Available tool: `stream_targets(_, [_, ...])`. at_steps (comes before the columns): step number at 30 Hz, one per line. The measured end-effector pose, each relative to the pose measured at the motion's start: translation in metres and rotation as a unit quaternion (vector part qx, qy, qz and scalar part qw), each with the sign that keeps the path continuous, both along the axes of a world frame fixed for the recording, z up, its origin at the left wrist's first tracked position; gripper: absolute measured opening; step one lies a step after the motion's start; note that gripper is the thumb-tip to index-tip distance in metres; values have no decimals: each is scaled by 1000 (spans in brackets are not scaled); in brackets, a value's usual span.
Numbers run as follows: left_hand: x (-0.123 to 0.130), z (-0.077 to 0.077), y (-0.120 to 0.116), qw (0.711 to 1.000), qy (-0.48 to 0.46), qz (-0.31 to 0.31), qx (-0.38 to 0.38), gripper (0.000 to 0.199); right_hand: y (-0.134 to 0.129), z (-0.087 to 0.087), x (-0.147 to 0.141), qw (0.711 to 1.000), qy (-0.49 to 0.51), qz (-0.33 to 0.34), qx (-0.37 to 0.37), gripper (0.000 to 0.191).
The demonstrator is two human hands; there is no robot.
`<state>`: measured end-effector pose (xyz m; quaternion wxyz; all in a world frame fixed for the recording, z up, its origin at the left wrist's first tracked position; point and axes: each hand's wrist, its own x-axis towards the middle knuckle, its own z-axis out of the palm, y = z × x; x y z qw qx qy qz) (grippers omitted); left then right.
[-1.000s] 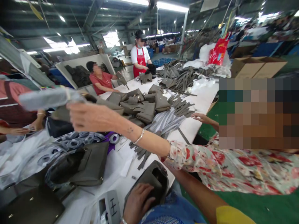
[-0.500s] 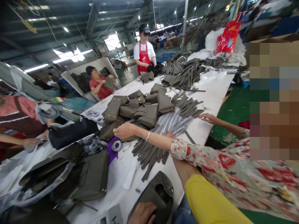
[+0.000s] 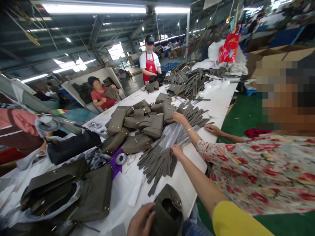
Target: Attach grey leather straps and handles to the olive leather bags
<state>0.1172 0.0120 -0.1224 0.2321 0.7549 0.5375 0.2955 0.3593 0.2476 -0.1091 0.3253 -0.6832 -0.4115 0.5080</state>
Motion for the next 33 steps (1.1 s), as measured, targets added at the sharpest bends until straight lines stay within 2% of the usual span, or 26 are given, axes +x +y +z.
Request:
stream_targets(2, [-2, 19, 16, 989, -76, 93, -82, 31, -20, 1, -17, 996, 87, 3, 10, 21])
stream_targets(4, [-6, 37, 36, 955, -176, 181, -159, 41, -52, 5, -42, 989, 142, 31, 9, 20])
stream_targets(6, [-13, 51, 59, 912, -269, 212, -227, 53, -92, 11, -69, 969, 230, 85, 0, 23])
stream_targets(8, [-20, 57, 77, 874, -305, 198, -321, 60, -135, 17, -94, 945, 288, 157, -11, 25])
stream_targets(10, [-27, 60, 87, 850, -295, 155, -408, 62, -174, 20, -111, 922, 292, 252, -24, 25])
stream_targets(12, [-30, 61, 84, 842, -277, 101, -452, 62, -200, 22, -118, 882, 292, 368, -46, 23])
stream_targets(13, [-32, 62, 79, 843, -275, 78, -456, 64, -207, 23, -118, 860, 303, 406, -61, 24])
stream_targets(14, [-33, 64, 73, 845, -277, 60, -454, 66, -210, 23, -115, 846, 324, 417, -77, 25])
stream_targets(15, [-35, 68, 64, 848, -283, 48, -446, 66, -209, 23, -112, 842, 355, 395, -93, 27])
stream_targets(16, [-38, 72, 55, 851, -289, 37, -436, 64, -205, 23, -107, 846, 395, 341, -110, 30])
stream_targets(18, [-46, 82, 37, 858, -297, 18, -418, 59, -191, 23, -97, 842, 479, 196, -151, 34])
stream_targets(20, [-56, 94, 21, 866, -293, 15, -405, 56, -173, 22, -88, 819, 538, 76, -183, 34])
stream_targets(22, [-66, 102, 11, 878, -274, 33, -390, 54, -158, 20, -83, 810, 557, -9, -184, 26])
stream_targets(24, [-75, 107, 6, 895, -239, 56, -373, 52, -147, 18, -82, 813, 557, -61, -161, 13])
stream_targets(27, [-84, 109, 9, 925, -177, 77, -327, 51, -132, 20, -83, 826, 544, -50, -141, 9])
stream_targets(30, [-84, 109, 19, 955, -117, 103, -252, 49, -112, 33, -82, 849, 520, 26, -89, 12])
stream_targets(33, [-79, 110, 34, 968, -91, 140, -188, 49, -83, 50, -78, 868, 488, 89, -17, 18])
